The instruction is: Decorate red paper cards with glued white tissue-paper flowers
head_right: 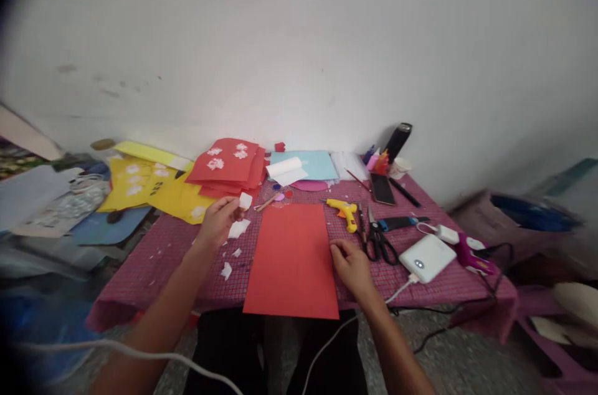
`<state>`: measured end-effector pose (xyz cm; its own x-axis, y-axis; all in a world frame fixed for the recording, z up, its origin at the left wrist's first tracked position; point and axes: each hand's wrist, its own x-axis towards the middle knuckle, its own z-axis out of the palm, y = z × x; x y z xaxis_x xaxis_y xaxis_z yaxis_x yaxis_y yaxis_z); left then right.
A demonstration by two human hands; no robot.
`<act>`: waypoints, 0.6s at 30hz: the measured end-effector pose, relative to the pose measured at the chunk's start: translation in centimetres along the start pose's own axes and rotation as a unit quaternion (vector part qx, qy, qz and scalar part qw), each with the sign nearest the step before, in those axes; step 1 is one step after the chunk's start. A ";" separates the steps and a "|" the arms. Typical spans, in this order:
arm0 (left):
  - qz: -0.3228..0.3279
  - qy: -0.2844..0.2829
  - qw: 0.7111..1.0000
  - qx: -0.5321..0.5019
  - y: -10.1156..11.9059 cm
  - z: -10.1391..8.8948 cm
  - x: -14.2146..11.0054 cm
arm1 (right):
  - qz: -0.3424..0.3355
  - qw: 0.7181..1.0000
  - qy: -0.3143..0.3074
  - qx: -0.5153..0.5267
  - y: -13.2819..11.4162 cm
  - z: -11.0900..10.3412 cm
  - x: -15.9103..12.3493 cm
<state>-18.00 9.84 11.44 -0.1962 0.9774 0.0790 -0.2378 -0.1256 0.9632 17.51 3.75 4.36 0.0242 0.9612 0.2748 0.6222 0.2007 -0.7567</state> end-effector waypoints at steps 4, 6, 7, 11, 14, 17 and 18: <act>0.031 0.021 0.996 -0.086 -1.0 4.1 3.4 | 0.039 0.996 0.066 -0.053 -0.6 -2.5 3.4; 0.047 0.014 0.994 -0.097 -1.5 5.1 4.4 | 0.071 0.988 0.034 -0.130 -1.0 -3.8 6.1; 0.050 0.007 0.994 -0.092 -1.8 5.3 4.7 | 0.086 0.980 0.002 -0.178 -1.1 -4.3 7.4; 0.046 -0.028 0.998 -0.023 -2.9 5.0 4.8 | 0.154 0.922 -0.096 -0.341 -1.2 -4.1 11.3; 0.056 -0.058 0.997 0.012 -3.2 4.6 4.4 | 0.180 0.901 -0.131 -0.372 -0.6 -3.2 12.4; 0.055 -0.068 0.996 0.010 -3.0 4.6 4.1 | 0.196 0.909 -0.110 -0.350 0.0 -3.0 12.5; 0.054 -0.070 0.996 0.012 -2.9 4.6 4.0 | 0.197 0.918 -0.093 -0.330 0.1 -3.1 12.5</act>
<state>-13.71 14.94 10.12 -0.0841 0.9727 0.2163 -0.1997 -0.2291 0.9527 20.30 15.14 9.58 0.2545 0.9624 -0.0953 0.9340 -0.2701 -0.2338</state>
